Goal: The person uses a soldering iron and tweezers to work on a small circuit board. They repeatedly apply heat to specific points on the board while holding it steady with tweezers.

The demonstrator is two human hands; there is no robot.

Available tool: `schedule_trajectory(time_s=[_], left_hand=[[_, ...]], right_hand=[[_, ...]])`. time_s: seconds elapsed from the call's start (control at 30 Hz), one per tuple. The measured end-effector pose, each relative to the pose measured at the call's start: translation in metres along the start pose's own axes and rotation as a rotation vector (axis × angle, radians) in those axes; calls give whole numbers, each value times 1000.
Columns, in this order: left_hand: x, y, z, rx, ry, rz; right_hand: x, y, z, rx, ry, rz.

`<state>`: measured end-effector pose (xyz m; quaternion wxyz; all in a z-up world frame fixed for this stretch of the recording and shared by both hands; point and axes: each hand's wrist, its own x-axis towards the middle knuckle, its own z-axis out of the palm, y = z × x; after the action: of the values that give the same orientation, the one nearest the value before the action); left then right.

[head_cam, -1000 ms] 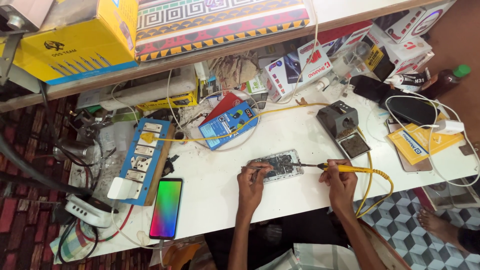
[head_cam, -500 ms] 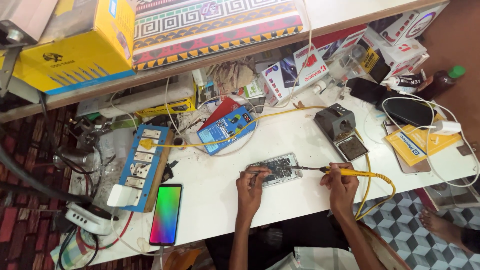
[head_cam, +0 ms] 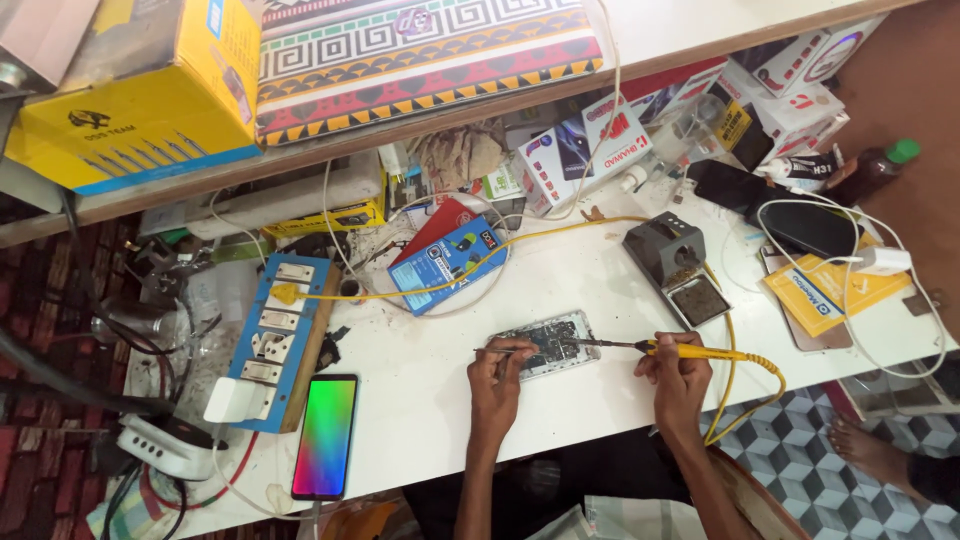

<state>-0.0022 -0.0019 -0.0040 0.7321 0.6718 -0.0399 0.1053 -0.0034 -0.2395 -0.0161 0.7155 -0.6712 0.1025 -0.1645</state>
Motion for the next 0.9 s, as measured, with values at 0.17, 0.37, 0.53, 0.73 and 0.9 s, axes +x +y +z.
schedule_trajectory(time_s=[0.17,0.37,0.53,0.73,0.9], left_hand=[[1,6,-2,128,32,-119],[2,7,-1,102,30,-83],[0,6,-1,142,39,-142],[0,3,0,107,21,-81],[2,2,-3,150,17,-129]], right_hand=[[0,0,1,-30,4,-4],[-1,4,-1,-43,33,10],[-2,3,-2,-21,-9,-5],[0,0,0,-16,-12,-4],[0,-1,2,-78,10,-1]])
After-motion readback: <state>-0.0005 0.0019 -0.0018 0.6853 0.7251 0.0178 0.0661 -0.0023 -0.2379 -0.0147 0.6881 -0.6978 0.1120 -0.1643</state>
